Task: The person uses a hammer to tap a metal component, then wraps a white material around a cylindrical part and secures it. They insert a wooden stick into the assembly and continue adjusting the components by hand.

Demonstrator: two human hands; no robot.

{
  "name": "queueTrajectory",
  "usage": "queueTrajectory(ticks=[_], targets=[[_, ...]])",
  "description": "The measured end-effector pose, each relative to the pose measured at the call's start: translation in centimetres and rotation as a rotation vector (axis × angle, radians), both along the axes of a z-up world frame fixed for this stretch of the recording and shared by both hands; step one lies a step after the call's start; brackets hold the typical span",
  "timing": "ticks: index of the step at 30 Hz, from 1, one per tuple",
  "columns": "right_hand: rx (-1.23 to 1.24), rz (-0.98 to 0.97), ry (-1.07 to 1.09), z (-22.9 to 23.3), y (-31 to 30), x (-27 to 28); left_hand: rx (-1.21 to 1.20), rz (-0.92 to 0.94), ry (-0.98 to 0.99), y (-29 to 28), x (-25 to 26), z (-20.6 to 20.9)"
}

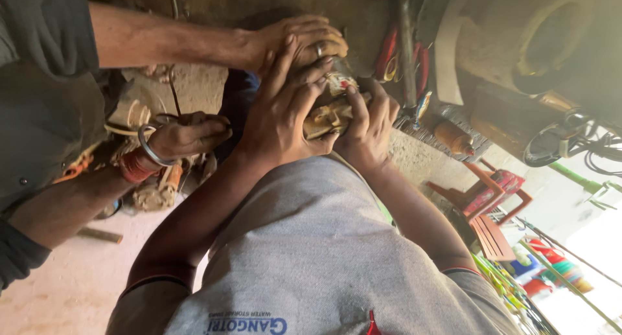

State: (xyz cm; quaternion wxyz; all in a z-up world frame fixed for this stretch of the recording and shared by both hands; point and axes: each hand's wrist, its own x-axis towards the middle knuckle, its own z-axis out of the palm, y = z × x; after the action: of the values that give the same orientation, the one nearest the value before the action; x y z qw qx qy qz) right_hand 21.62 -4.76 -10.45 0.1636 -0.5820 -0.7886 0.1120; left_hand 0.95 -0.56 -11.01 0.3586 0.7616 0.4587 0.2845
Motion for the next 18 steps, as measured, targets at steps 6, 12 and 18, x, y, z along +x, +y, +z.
queueTrajectory(ticks=[6, 12, 18], targets=[[-0.034, 0.088, -0.053, 0.8, 2.0, 0.7, -0.043, 0.057, 0.007, 0.9, 0.6, 1.1], [-0.117, 0.184, 0.020, 2.8, 3.8, 1.1, -0.042, 0.134, 0.007, 0.8, 1.5, 0.8], [-0.334, 0.108, 0.726, 1.7, 7.7, 8.5, -0.146, 0.142, 0.043, 2.1, 1.1, -0.2]])
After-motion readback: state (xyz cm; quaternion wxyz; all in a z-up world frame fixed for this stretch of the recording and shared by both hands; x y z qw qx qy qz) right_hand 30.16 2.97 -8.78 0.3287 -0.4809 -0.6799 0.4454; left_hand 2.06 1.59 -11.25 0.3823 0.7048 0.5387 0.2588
